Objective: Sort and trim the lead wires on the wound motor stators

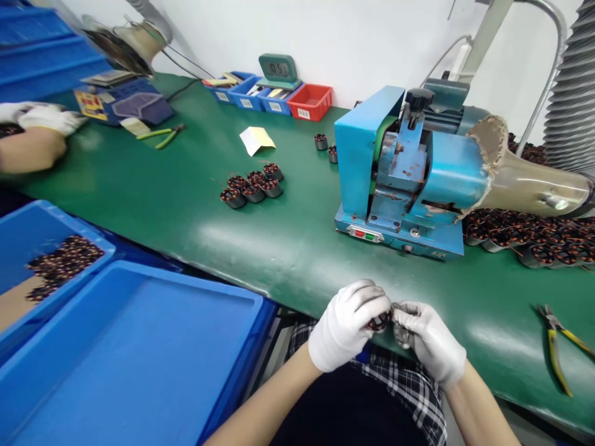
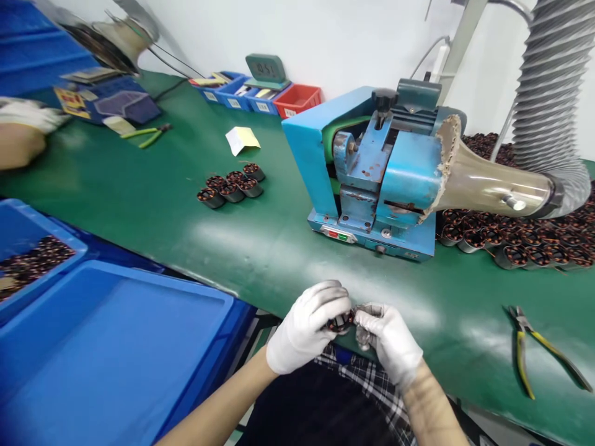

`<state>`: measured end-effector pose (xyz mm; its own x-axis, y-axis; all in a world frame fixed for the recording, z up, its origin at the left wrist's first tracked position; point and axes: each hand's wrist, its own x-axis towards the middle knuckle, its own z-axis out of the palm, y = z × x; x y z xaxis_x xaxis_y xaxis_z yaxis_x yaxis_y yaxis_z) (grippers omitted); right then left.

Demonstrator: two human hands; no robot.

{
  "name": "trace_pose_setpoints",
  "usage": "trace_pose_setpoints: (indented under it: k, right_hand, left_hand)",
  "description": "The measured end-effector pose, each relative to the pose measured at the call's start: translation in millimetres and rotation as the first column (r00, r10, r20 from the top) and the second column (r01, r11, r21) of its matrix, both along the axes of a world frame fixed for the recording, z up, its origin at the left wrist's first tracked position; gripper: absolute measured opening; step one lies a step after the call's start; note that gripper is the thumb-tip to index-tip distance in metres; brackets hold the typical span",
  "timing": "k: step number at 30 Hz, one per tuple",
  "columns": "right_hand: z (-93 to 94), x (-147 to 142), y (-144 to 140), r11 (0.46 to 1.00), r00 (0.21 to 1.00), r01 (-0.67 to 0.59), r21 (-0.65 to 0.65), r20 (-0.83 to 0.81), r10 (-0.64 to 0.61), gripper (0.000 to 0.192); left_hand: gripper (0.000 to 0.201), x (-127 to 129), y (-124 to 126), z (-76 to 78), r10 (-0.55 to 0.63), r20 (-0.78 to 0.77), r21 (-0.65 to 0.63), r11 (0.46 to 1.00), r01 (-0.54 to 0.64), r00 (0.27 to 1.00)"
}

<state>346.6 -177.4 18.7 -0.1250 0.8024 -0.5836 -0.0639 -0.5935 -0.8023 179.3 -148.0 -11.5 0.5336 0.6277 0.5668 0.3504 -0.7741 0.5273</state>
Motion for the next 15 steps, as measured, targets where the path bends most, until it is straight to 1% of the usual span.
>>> trace_pose_setpoints:
  k: [1,2,3,4,5,6,7,8,9,10,11,12,13,14,15]
  right_hand:
    - [-1.5,1.7,4.2,0.999,0.997,-0.043,0.018,0.07,0.041,0.038]
    - [-1.2,3.4,8.3,0.99,0.973,-0.118,0.078,0.209,0.099,0.033]
    - [0.9,4.8,12.1,0.959,0.902,-0.24,0.152,0.401,0.162,0.027]
    - [4.9,5.8,15.8,0.891,0.759,-0.408,0.196,0.616,0.212,0.022]
    - [10.4,6.4,19.5,0.784,0.547,-0.595,0.174,0.803,0.237,0.022]
    - [16.8,6.8,23.2,0.658,0.313,-0.748,0.082,0.919,0.24,0.025]
    - [23.1,7.7,27.0,0.545,0.112,-0.837,-0.046,0.961,0.253,0.028]
    - [28.4,9.8,30.8,0.462,-0.036,-0.871,-0.167,0.959,0.279,0.031]
    - [31.8,14.1,34.3,0.409,-0.118,-0.88,-0.243,0.944,0.307,0.035]
    - [32.7,21.6,37.1,0.386,-0.133,-0.885,-0.261,0.935,0.328,0.037]
    - [30.9,33.1,38.6,0.395,-0.097,-0.889,-0.232,0.938,0.333,0.037]
    - [26.7,49.1,38.4,0.431,-0.013,-0.889,-0.153,0.951,0.31,0.036]
    - [20.6,69.4,36.2,0.479,0.094,-0.876,-0.052,0.956,0.276,0.034]
    - [13.4,93.6,31.7,0.537,0.187,-0.843,0.036,0.955,0.229,0.032]
    - [6.1,120.8,24.8,0.597,0.262,-0.795,0.108,0.949,0.177,0.03]
  left_hand:
    - [0.038,-0.9,2.8,-4.5,0.014,-0.024,-0.078,0.997,-0.015,1.0]
    - [0.043,-2.0,5.7,-7.1,0.026,-0.059,-0.154,0.988,-0.035,0.998]
    - [0.046,-3.0,8.5,-8.1,0.037,-0.094,-0.21,0.976,-0.056,0.995]
    - [0.048,-3.9,11.0,-7.6,0.042,-0.123,-0.242,0.968,-0.071,0.992]
    - [0.049,-4.7,13.1,-6.3,0.044,-0.14,-0.25,0.965,-0.078,0.989]
    - [0.048,-5.4,14.9,-4.8,0.042,-0.149,-0.246,0.966,-0.078,0.988]
    - [0.048,-5.9,16.3,-3.6,0.037,-0.153,-0.238,0.968,-0.073,0.987]
    - [0.048,-6.5,17.5,-3.0,0.033,-0.157,-0.23,0.971,-0.069,0.987]
    - [0.05,-7.2,18.3,-3.2,0.028,-0.161,-0.22,0.973,-0.064,0.986]
    - [0.052,-8.2,18.9,-3.9,0.028,-0.169,-0.208,0.976,-0.063,0.985]
    - [0.055,-9.4,19.2,-4.8,0.039,-0.178,-0.187,0.98,-0.073,0.983]
    - [0.057,-11.0,19.2,-5.1,0.059,-0.192,-0.16,0.983,-0.091,0.98]
    - [0.06,-12.9,18.6,-4.4,0.088,-0.199,-0.122,0.986,-0.114,0.976]
    - [0.063,-14.9,17.5,-2.0,0.125,-0.199,-0.079,0.987,-0.143,0.972]
    - [0.064,-17.0,15.8,2.4,0.168,-0.182,-0.031,0.984,-0.177,0.969]
